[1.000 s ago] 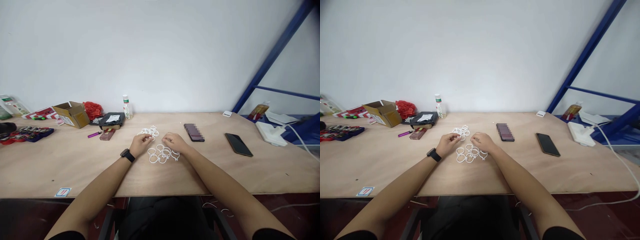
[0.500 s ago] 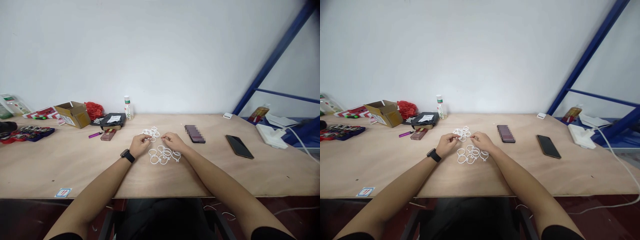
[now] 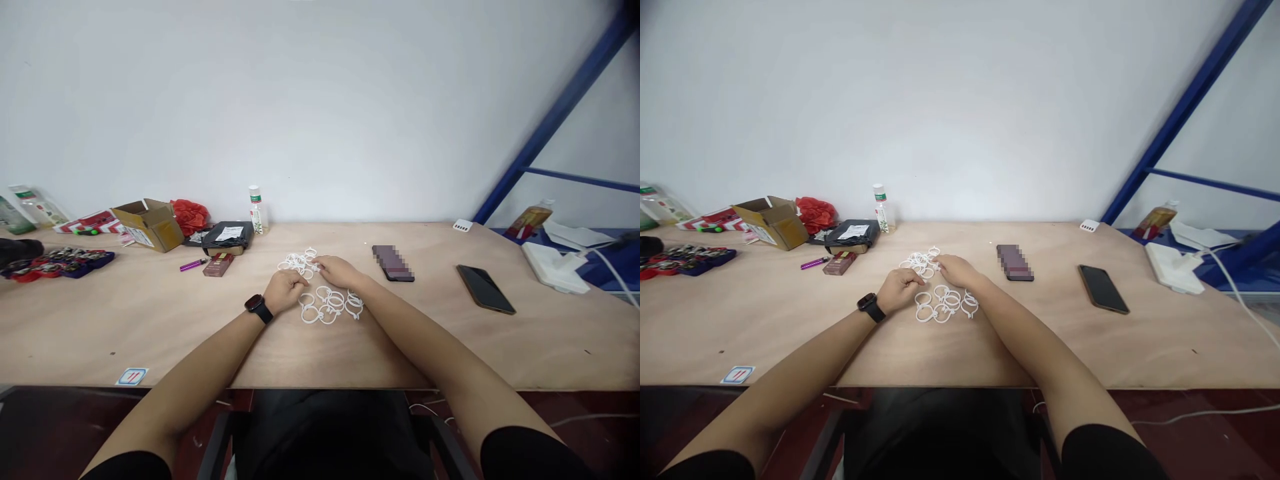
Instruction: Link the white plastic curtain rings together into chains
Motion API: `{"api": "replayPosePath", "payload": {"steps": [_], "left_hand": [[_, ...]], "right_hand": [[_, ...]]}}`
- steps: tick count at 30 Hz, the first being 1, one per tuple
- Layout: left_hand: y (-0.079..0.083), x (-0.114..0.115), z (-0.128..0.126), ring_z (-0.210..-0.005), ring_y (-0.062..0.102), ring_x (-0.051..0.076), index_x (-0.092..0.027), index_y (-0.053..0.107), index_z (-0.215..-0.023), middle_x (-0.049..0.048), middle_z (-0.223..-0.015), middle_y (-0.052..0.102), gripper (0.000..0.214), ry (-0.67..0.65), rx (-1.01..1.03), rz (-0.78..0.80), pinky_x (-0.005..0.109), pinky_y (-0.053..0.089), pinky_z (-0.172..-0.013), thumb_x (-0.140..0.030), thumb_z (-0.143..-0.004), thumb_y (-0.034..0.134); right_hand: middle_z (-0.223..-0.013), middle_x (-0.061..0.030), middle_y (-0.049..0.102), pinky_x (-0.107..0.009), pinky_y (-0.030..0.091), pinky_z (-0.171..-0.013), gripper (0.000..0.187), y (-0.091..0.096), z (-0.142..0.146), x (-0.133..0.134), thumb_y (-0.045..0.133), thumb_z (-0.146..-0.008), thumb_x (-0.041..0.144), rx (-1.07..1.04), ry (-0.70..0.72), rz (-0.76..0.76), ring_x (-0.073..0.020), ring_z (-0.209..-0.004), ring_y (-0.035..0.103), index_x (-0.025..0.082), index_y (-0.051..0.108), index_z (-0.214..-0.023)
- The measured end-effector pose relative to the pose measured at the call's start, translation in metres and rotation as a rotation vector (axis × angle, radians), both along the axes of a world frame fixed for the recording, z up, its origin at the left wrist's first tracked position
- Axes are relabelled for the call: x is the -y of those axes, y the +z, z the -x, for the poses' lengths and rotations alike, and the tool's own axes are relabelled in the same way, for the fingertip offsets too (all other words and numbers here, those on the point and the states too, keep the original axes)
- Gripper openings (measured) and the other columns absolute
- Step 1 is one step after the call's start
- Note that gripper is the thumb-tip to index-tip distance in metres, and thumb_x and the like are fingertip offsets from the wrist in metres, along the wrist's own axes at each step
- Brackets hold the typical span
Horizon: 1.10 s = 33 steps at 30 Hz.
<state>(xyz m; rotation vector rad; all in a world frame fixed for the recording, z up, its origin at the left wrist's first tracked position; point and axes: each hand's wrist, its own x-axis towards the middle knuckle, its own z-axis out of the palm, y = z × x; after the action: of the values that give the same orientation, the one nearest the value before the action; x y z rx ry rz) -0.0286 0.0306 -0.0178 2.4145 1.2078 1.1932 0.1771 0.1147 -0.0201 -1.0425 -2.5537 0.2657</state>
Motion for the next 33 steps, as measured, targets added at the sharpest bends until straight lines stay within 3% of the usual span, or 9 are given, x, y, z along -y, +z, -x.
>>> {"api": "replayPosePath", "payload": {"steps": [6, 10, 13, 15, 17, 25, 29, 33], "left_hand": [[0.009, 0.014, -0.009, -0.072, 0.065, 0.015, -0.019, 0.073, -0.095, 0.0015, -0.081, 0.073, 0.033, -0.162, -0.227, 0.065, 0.026, 0.050, -0.073, -0.008, -0.072, 0.051], [0.008, 0.016, -0.014, -0.079, 0.066, 0.015, -0.020, 0.071, -0.094, 0.0026, -0.091, 0.073, 0.030, -0.255, -0.183, 0.052, 0.026, 0.051, -0.078, -0.009, -0.074, 0.052], [0.006, 0.014, -0.014, -0.073, 0.061, 0.014, -0.019, 0.069, -0.095, 0.0046, -0.091, 0.070, 0.018, -0.121, -0.025, -0.046, 0.026, 0.050, -0.071, -0.019, -0.082, 0.056], [0.006, 0.013, -0.013, -0.067, 0.056, 0.012, -0.019, 0.066, -0.103, 0.0065, -0.097, 0.067, 0.021, -0.017, 0.074, -0.091, 0.026, 0.048, -0.065, -0.027, -0.085, 0.060], [0.006, 0.012, -0.012, -0.061, 0.052, 0.009, -0.019, 0.064, -0.109, 0.0072, -0.103, 0.066, 0.026, -0.014, 0.111, -0.088, 0.025, 0.047, -0.062, -0.030, -0.086, 0.061], [0.001, 0.008, -0.013, -0.056, 0.048, 0.008, -0.020, 0.068, -0.098, 0.0015, -0.085, 0.066, 0.015, -0.011, 0.166, -0.013, 0.022, 0.043, -0.058, -0.029, -0.088, 0.061], [0.002, 0.007, -0.013, -0.060, 0.051, 0.009, -0.019, 0.068, -0.096, 0.0018, -0.084, 0.066, 0.016, -0.001, 0.165, 0.028, 0.023, 0.044, -0.060, -0.031, -0.089, 0.059], [0.004, 0.008, -0.013, -0.061, 0.054, 0.010, -0.018, 0.064, -0.095, 0.0007, -0.080, 0.066, 0.016, 0.037, 0.157, 0.073, 0.023, 0.044, -0.060, -0.032, -0.090, 0.058]], "right_hand": [[-0.119, -0.0131, 0.065, -0.037, 0.046, -0.095, 0.036, 0.006, -0.018, 0.020, 0.048, -0.089, 0.013, -0.309, -0.058, 0.093, -0.0218, -0.106, 0.060, 0.016, 0.062, -0.121], [-0.091, -0.0050, 0.066, -0.026, 0.048, -0.061, 0.034, 0.013, -0.023, 0.040, 0.051, -0.090, 0.026, -0.618, -0.048, 0.468, -0.0115, -0.064, 0.056, 0.017, 0.060, -0.121], [-0.073, 0.0023, 0.058, -0.022, 0.044, -0.052, 0.035, 0.018, -0.021, 0.053, 0.060, -0.084, 0.032, -0.748, 0.039, 0.714, -0.0077, -0.053, 0.048, 0.017, 0.060, -0.116], [-0.070, 0.0034, 0.056, -0.023, 0.046, -0.054, 0.034, 0.020, -0.018, 0.058, 0.066, -0.081, 0.034, -0.778, 0.102, 0.811, -0.0077, -0.054, 0.050, 0.017, 0.061, -0.110], [-0.072, 0.0029, 0.057, -0.023, 0.048, -0.056, 0.035, 0.020, -0.016, 0.060, 0.069, -0.079, 0.037, -0.782, 0.140, 0.866, -0.0082, -0.056, 0.053, 0.017, 0.061, -0.107], [-0.074, 0.0025, 0.058, -0.022, 0.045, -0.054, 0.037, 0.008, -0.011, 0.058, 0.072, -0.077, 0.042, -0.795, 0.169, 0.900, -0.0074, -0.054, 0.055, 0.018, 0.059, -0.102], [-0.087, -0.0004, 0.060, -0.023, 0.047, -0.059, 0.033, 0.007, -0.007, 0.063, 0.070, -0.077, 0.040, -0.801, 0.142, 0.796, -0.0076, -0.060, 0.055, 0.019, 0.059, -0.101], [-0.087, -0.0023, 0.063, -0.023, 0.045, -0.059, 0.026, 0.010, -0.004, 0.069, 0.061, -0.083, 0.036, -0.739, 0.086, 0.642, -0.0102, -0.066, 0.055, 0.019, 0.059, -0.102]]}}
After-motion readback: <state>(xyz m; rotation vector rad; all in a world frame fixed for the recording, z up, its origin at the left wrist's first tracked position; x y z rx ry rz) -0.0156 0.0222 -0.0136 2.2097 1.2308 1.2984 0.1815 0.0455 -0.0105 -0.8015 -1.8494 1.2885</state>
